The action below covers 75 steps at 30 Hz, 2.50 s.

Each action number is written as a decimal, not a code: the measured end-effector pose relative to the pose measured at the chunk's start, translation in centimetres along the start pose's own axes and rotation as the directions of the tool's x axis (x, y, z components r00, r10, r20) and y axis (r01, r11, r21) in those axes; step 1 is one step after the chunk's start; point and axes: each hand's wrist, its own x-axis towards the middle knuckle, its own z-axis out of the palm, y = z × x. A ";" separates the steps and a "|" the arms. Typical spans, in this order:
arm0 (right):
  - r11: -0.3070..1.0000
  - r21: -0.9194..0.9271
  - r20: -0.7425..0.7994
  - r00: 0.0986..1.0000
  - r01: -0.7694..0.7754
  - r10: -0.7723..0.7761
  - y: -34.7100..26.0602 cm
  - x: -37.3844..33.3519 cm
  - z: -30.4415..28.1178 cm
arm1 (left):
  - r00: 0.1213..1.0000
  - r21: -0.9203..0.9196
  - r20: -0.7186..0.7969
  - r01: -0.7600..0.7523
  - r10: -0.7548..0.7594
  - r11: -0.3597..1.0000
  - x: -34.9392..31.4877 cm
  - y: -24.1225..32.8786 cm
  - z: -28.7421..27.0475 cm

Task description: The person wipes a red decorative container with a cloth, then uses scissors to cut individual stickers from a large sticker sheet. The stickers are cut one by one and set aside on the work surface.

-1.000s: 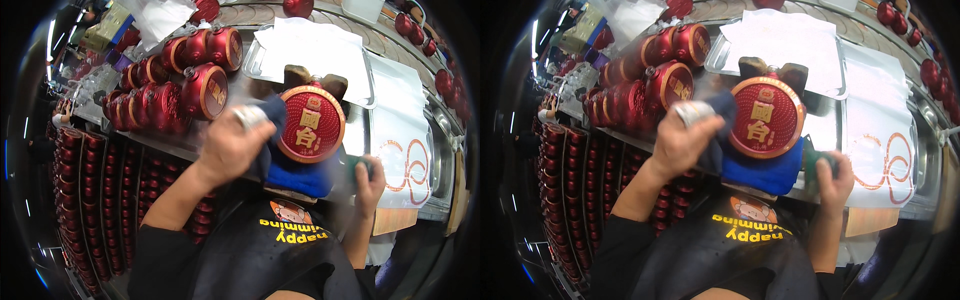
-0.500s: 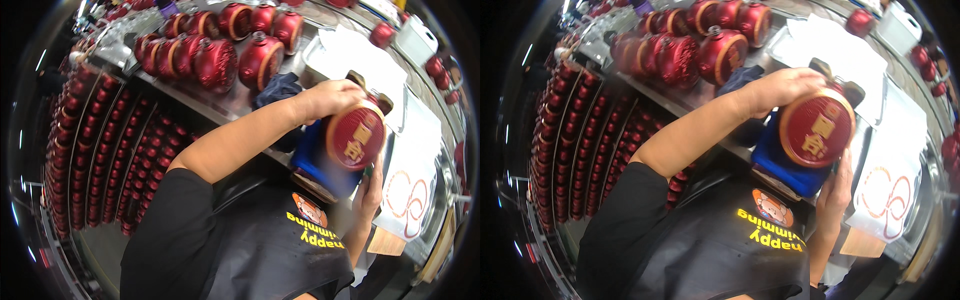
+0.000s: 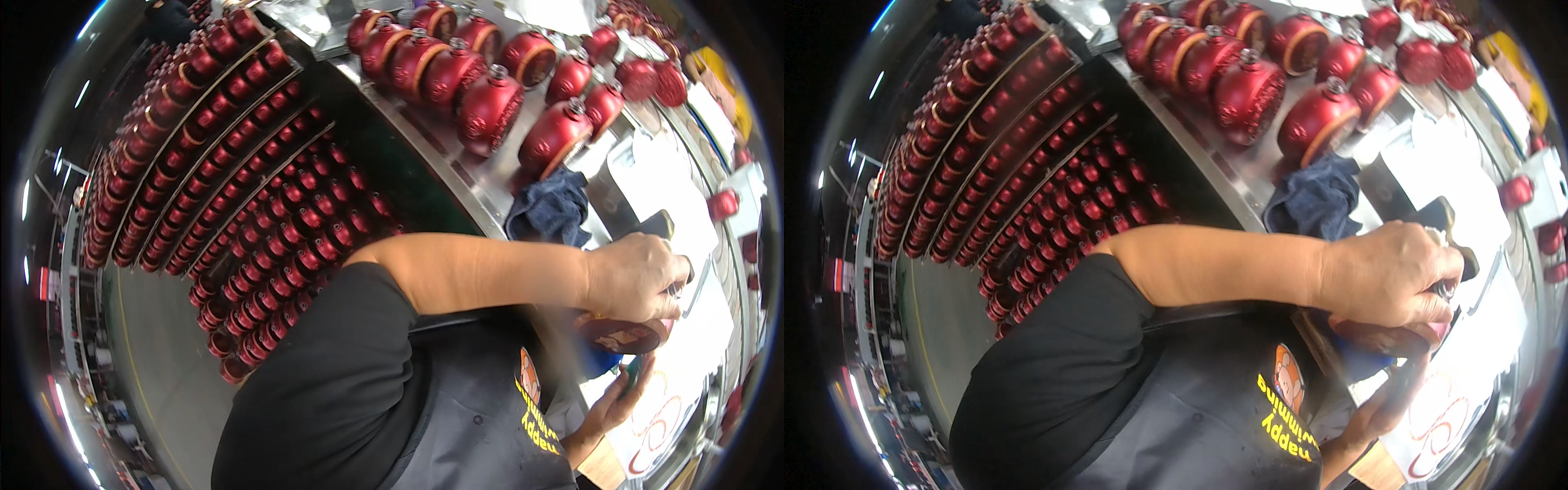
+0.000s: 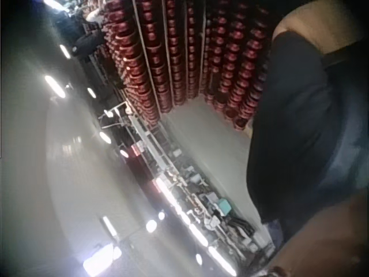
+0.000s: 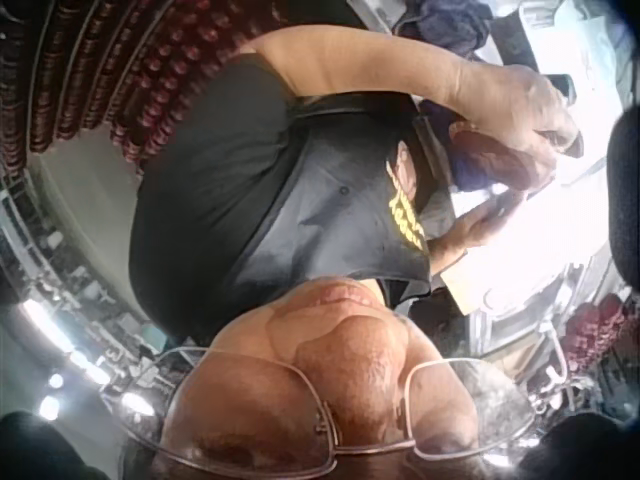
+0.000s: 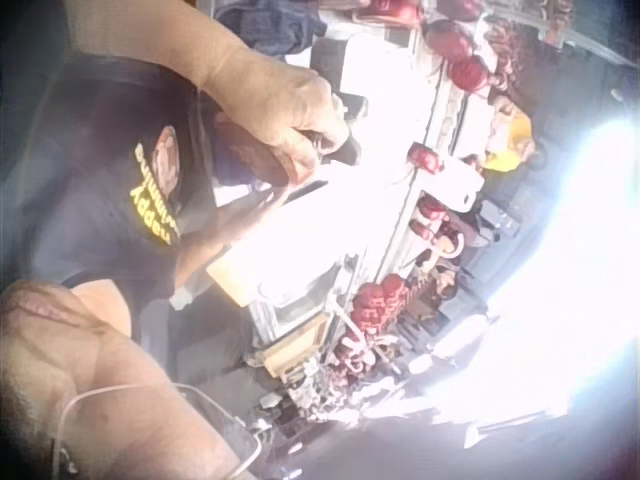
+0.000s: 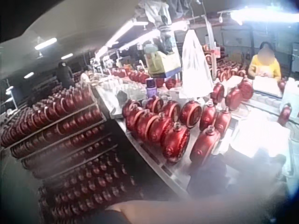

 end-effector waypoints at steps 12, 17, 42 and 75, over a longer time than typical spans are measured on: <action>0.992 0.064 0.026 0.994 0.107 -0.109 -0.8 5.1 0.5 | 0.802 0.023 -0.575 0.214 -0.162 0.977 -11.4 2.3 -15.7; 0.992 0.045 0.134 0.984 0.115 -0.120 -1.5 7.8 1.4 | 0.602 0.342 -0.798 0.496 -0.033 0.798 -17.1 1.4 -29.7; 0.990 -0.136 0.263 0.965 0.040 -0.003 -2.8 10.7 2.4 | 0.497 0.391 -0.867 0.705 -0.020 0.591 -18.8 -17.6 -49.0; 0.637 0.706 0.052 0.920 -0.309 0.389 -4.1 15.5 4.0 | 0.891 0.073 -0.399 0.265 -0.215 0.961 -9.8 -0.6 -15.2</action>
